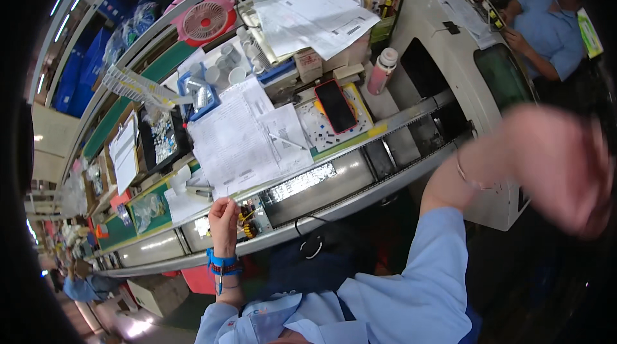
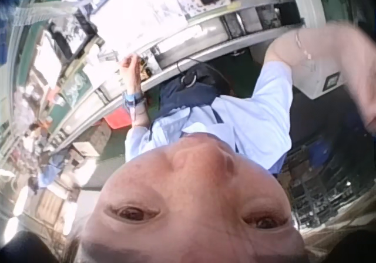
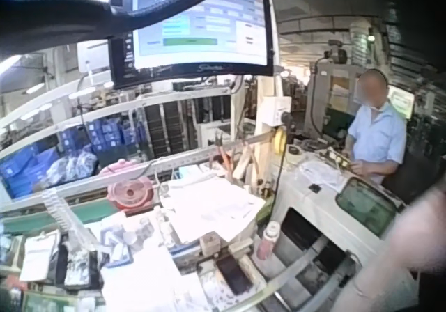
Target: The person assembles small electronic components on a circuit board using orange-handled pliers to cut wires and insert parts. They also handle and sort printed documents on the workbench, occasionally interacting with a coworker.
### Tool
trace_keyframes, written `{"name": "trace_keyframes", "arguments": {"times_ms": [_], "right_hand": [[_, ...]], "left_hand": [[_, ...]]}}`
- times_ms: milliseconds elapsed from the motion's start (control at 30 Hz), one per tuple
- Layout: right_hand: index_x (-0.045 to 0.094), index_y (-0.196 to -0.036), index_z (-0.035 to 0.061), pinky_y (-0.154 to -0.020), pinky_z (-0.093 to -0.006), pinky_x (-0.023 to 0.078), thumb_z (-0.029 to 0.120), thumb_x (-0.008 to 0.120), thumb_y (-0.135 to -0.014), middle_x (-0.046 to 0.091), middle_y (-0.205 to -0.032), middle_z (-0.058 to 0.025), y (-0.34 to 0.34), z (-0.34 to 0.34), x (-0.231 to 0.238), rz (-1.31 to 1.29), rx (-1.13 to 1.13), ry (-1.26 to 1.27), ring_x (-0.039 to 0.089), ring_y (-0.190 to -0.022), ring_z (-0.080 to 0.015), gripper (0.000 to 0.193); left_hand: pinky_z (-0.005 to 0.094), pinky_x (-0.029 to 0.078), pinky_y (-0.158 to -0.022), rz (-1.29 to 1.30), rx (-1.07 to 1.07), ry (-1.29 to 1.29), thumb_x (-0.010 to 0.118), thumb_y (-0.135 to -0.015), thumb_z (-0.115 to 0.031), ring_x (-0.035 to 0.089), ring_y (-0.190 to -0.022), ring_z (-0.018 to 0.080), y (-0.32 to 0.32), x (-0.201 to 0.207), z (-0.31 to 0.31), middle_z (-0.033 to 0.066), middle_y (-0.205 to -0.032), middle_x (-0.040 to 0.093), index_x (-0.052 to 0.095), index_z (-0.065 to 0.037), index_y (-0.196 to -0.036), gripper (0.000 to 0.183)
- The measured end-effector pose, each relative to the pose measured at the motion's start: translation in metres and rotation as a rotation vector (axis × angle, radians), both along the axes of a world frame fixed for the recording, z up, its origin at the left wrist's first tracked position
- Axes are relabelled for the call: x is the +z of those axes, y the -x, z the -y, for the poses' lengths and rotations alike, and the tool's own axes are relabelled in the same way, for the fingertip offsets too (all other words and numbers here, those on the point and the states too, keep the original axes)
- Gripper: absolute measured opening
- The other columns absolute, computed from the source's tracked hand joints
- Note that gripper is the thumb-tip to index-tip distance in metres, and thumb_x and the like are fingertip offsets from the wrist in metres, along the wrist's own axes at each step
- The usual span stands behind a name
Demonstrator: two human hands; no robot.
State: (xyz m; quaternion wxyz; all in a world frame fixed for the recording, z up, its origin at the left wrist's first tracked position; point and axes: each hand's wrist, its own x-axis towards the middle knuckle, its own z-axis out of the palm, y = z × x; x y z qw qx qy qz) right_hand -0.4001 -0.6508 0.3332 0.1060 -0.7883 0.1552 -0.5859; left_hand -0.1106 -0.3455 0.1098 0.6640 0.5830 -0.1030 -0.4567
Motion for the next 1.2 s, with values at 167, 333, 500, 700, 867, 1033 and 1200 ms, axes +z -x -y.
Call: {"name": "trace_keyframes", "arguments": {"times_ms": [167, 333, 500, 700, 867, 1033, 1200], "right_hand": [[0.041, -0.111, -0.0026, -0.077, -0.0280, 0.042, 0.023, 0.063, -0.076, 0.049, -0.103, -0.0120, -0.105, 0.131, -0.069, 0.026, -0.276, -0.038, 0.050, -0.093, -0.0191, 0.049], [0.044, -0.106, -0.0013, -0.072, -0.0252, 0.041, 0.024, 0.058, -0.078, 0.051, -0.086, -0.0073, -0.150, 0.178, -0.120, -0.017, -0.046, -0.775, 0.051, -0.079, -0.0131, 0.041], [0.049, -0.098, 0.0025, -0.054, -0.0212, 0.033, 0.018, 0.051, -0.080, 0.042, -0.069, 0.0010, -0.148, 0.255, -0.137, 0.298, 0.251, -0.947, 0.039, -0.059, -0.0076, 0.024], [0.049, -0.090, 0.0044, -0.052, -0.0200, 0.026, 0.022, 0.048, -0.084, 0.036, -0.067, 0.0036, -0.137, 0.130, -0.082, 0.370, 0.123, -0.433, 0.030, -0.058, -0.0053, 0.018], [0.046, -0.083, 0.0051, -0.056, -0.0214, 0.030, 0.020, 0.042, -0.088, 0.037, -0.075, 0.0017, -0.068, 0.025, -0.110, 0.589, 0.612, -0.788, 0.032, -0.062, -0.0063, 0.016], [0.028, -0.058, 0.0104, -0.055, -0.0296, 0.025, 0.046, 0.044, -0.078, 0.027, -0.057, -0.0005, -0.007, -0.093, -0.164, 0.238, 0.985, -1.083, 0.024, -0.053, -0.0164, 0.044], [0.040, -0.053, 0.0071, -0.052, -0.0293, 0.032, 0.051, 0.052, -0.073, 0.039, -0.054, -0.0038, -0.007, -0.273, -0.240, -0.091, 0.918, -1.477, 0.037, -0.052, -0.0172, 0.049]], "left_hand": [[0.0206, 0.044, -0.064, -0.014, 0.024, 0.072, 0.056, -0.078, 0.000, 0.054, -0.068, 0.0094, 0.017, 0.019, 0.013, 0.0037, -0.076, 0.058, 0.054, -0.002, -0.086, 0.009], [0.0207, 0.044, -0.065, -0.036, 0.028, 0.153, 0.057, -0.077, 0.000, 0.055, -0.069, 0.0094, 0.030, 0.033, 0.020, 0.0037, -0.077, 0.058, 0.054, -0.001, -0.086, 0.009], [0.0205, 0.043, -0.066, -0.107, 0.024, 0.180, 0.058, -0.076, 0.000, 0.054, -0.069, 0.0092, 0.042, 0.026, 0.015, 0.0032, -0.077, 0.058, 0.055, -0.002, -0.085, 0.010], [0.0212, 0.043, -0.066, -0.097, 0.014, 0.131, 0.059, -0.076, -0.001, 0.054, -0.072, 0.0096, 0.041, 0.012, 0.003, 0.0036, -0.079, 0.057, 0.054, -0.001, -0.087, 0.012], [0.0209, 0.042, -0.065, -0.077, -0.021, 0.103, 0.060, -0.076, -0.006, 0.052, -0.071, 0.0088, 0.035, 0.022, 0.012, 0.0028, -0.078, 0.056, 0.055, 0.001, -0.088, 0.015], [0.0199, 0.040, -0.062, -0.018, -0.157, 0.277, 0.055, -0.080, -0.004, 0.049, -0.067, 0.0075, 0.027, 0.039, 0.013, 0.0014, -0.074, 0.053, 0.053, -0.002, -0.083, 0.004], [0.0211, 0.044, -0.064, -0.156, -0.221, 0.272, 0.058, -0.078, -0.005, 0.055, -0.072, 0.0088, 0.015, 0.032, -0.011, 0.0030, -0.078, 0.058, 0.055, -0.001, -0.086, 0.009]]}}
